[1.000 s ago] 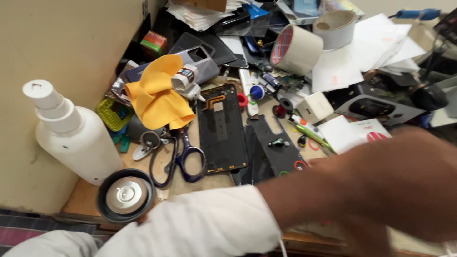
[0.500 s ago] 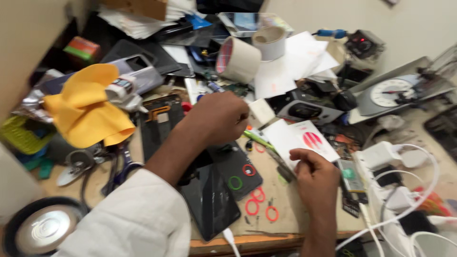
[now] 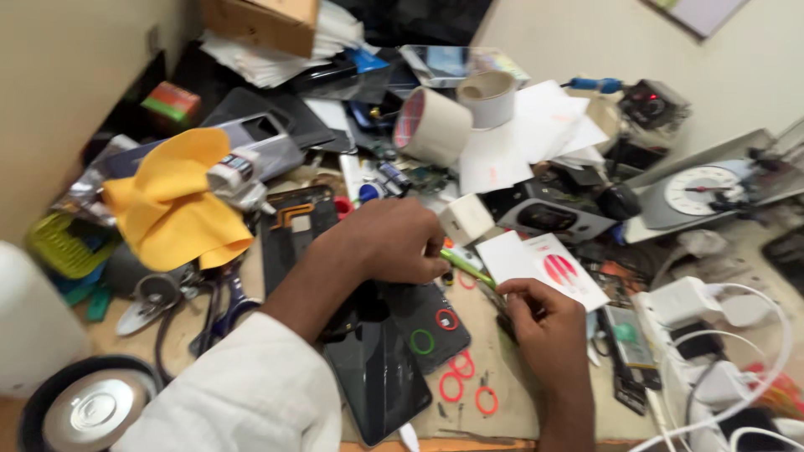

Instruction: The person works at a cluttered repair bench on a smartphone. They handle small components and a cable, wipe the phone with a yellow cloth, power it on into Fastboot Mode and press the on-screen option, then pry open the back cover to expose the internal battery and board before setting the phone down and picking up a small part.

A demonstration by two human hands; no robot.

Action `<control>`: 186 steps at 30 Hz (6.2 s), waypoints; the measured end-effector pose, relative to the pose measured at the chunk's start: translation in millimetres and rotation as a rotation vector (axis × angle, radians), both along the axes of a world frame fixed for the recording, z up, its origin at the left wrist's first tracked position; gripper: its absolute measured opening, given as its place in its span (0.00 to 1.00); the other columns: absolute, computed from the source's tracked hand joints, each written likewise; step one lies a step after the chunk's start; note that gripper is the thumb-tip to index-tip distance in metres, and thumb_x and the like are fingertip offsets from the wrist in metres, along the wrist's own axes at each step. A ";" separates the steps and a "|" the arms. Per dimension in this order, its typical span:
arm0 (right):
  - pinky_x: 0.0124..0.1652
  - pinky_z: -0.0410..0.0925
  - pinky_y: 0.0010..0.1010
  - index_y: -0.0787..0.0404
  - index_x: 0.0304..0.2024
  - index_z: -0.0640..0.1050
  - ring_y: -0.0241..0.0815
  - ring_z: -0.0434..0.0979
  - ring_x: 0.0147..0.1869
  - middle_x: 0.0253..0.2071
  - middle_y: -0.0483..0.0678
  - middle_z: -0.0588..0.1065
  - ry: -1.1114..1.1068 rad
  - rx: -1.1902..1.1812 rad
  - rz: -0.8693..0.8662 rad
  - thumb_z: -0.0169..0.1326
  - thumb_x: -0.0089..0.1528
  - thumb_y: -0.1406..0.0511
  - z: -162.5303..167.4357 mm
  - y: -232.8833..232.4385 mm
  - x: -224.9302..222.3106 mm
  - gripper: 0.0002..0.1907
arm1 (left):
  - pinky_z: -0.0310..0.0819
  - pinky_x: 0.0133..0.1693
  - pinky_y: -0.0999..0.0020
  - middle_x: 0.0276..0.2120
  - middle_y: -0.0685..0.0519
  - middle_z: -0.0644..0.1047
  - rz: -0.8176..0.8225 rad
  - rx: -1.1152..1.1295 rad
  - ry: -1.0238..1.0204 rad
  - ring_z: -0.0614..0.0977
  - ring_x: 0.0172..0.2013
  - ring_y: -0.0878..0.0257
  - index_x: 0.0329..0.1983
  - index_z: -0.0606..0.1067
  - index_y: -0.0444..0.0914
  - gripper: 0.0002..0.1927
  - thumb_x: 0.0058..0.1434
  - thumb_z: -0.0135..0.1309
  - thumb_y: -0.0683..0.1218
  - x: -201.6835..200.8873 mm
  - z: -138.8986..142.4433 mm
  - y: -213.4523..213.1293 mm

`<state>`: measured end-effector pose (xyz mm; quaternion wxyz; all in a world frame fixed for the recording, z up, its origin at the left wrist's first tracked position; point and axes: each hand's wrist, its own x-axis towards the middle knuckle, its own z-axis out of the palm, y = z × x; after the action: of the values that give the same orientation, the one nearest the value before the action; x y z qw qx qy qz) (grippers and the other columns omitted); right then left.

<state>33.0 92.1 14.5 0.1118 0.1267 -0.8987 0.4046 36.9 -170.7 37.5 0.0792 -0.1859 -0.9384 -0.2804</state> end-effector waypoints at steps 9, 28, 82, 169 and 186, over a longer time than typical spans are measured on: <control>0.27 0.68 0.23 0.62 0.40 0.84 0.30 0.72 0.25 0.29 0.43 0.79 0.045 0.081 0.227 0.61 0.57 0.69 4.9 -52.8 29.9 0.09 | 0.78 0.41 0.55 0.35 0.51 0.83 0.009 -0.089 -0.205 0.84 0.40 0.52 0.35 0.83 0.45 0.14 0.46 0.63 0.53 6.2 5.4 -3.1; 0.27 0.66 0.24 0.63 0.41 0.85 0.30 0.70 0.27 0.30 0.44 0.80 -0.021 0.049 0.189 0.61 0.59 0.69 -1.5 -36.9 22.8 0.08 | 0.78 0.44 0.59 0.41 0.53 0.82 -0.004 -0.090 -0.292 0.83 0.44 0.56 0.44 0.79 0.44 0.23 0.43 0.66 0.51 6.0 1.9 -3.7; 0.40 0.75 0.22 0.67 0.47 0.80 0.31 0.80 0.41 0.40 0.47 0.79 0.263 -0.214 0.179 0.62 0.60 0.76 1.2 -32.1 24.7 0.13 | 0.81 0.43 0.64 0.35 0.51 0.79 -0.217 0.603 0.171 0.85 0.39 0.60 0.55 0.70 0.37 0.28 0.50 0.61 0.32 3.9 -17.6 49.1; 0.41 0.72 0.23 0.67 0.46 0.81 0.33 0.80 0.44 0.46 0.49 0.80 0.313 -0.259 0.319 0.64 0.59 0.76 2.5 -29.2 30.4 0.13 | 0.77 0.29 0.71 0.32 0.55 0.76 -0.396 0.467 0.185 0.81 0.33 0.67 0.56 0.71 0.38 0.28 0.51 0.57 0.30 12.6 4.4 26.0; 0.41 0.73 0.23 0.67 0.46 0.81 0.33 0.80 0.43 0.45 0.49 0.80 0.322 -0.241 0.311 0.64 0.58 0.77 2.7 -27.2 28.9 0.14 | 0.78 0.30 0.71 0.32 0.55 0.76 -0.382 0.468 0.145 0.81 0.30 0.67 0.55 0.72 0.38 0.27 0.50 0.59 0.32 13.4 4.2 26.5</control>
<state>61.9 64.9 17.2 0.2045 0.3119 -0.7844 0.4957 50.3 -144.2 41.7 0.1326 -0.3553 -0.7883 -0.4845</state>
